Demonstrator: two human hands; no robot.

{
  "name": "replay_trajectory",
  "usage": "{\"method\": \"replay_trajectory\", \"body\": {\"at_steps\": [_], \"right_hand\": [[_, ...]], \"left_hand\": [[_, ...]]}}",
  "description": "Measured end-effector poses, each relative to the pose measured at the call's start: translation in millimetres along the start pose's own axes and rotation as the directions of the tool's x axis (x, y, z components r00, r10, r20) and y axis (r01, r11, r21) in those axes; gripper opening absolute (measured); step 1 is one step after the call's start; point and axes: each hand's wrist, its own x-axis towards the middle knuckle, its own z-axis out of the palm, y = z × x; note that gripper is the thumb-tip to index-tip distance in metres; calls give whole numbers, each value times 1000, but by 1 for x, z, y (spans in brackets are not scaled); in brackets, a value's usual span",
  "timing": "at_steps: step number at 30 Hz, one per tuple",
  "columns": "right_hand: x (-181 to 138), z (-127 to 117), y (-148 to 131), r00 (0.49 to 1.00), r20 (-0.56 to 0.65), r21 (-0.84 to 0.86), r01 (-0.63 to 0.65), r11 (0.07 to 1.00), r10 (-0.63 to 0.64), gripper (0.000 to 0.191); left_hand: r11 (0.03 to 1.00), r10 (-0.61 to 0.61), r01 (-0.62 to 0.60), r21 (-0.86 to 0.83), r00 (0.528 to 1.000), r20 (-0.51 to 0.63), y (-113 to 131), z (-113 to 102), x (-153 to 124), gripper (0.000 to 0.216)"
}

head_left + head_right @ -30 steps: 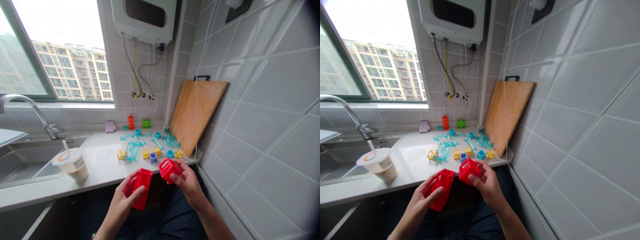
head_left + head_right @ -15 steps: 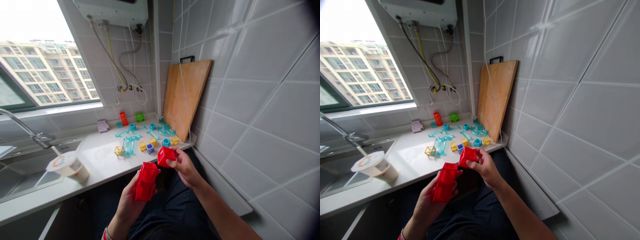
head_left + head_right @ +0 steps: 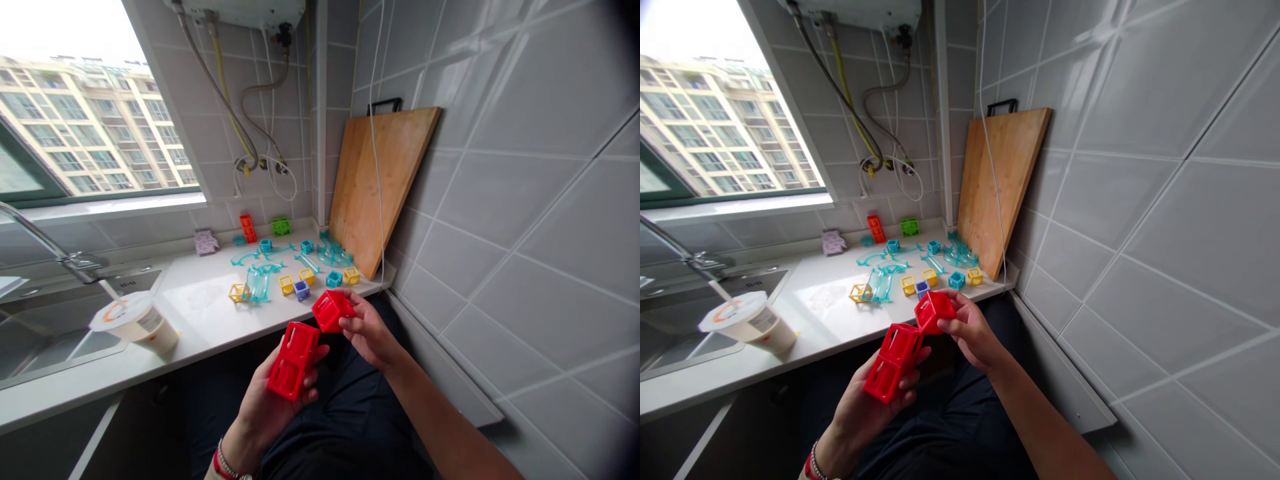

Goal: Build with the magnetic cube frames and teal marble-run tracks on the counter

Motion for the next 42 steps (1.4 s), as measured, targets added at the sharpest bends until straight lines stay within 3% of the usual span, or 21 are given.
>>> {"method": "replay_trajectory", "body": {"at_steps": [5,11,26,34,38,42], "right_hand": [[0,-1,7,999,33,81,-40,996,37,54],[-1,3,19,995,46,139,-91,986,85,55],[-6,2,25,989,48,145,-145,979,139,54],[-7,-2,25,983,89,135,-170,976,159,57],[-8,-1,27,981,106,82,-171,982,162,62],[-8,-1,29,985,102,30,-145,989,141,64]], "left_hand": [[986,-140,154,-55,967,212,-8,-11,1,45],[981,-157,184,-66,942,297,-14,-10,3,46],[989,-146,151,8,943,298,-17,-12,4,53],[962,2,-57,267,979,203,-9,0,-4,71],[916,37,-103,387,984,175,-5,10,-8,59],[925,33,-82,372,990,137,-7,13,-8,51]]}}
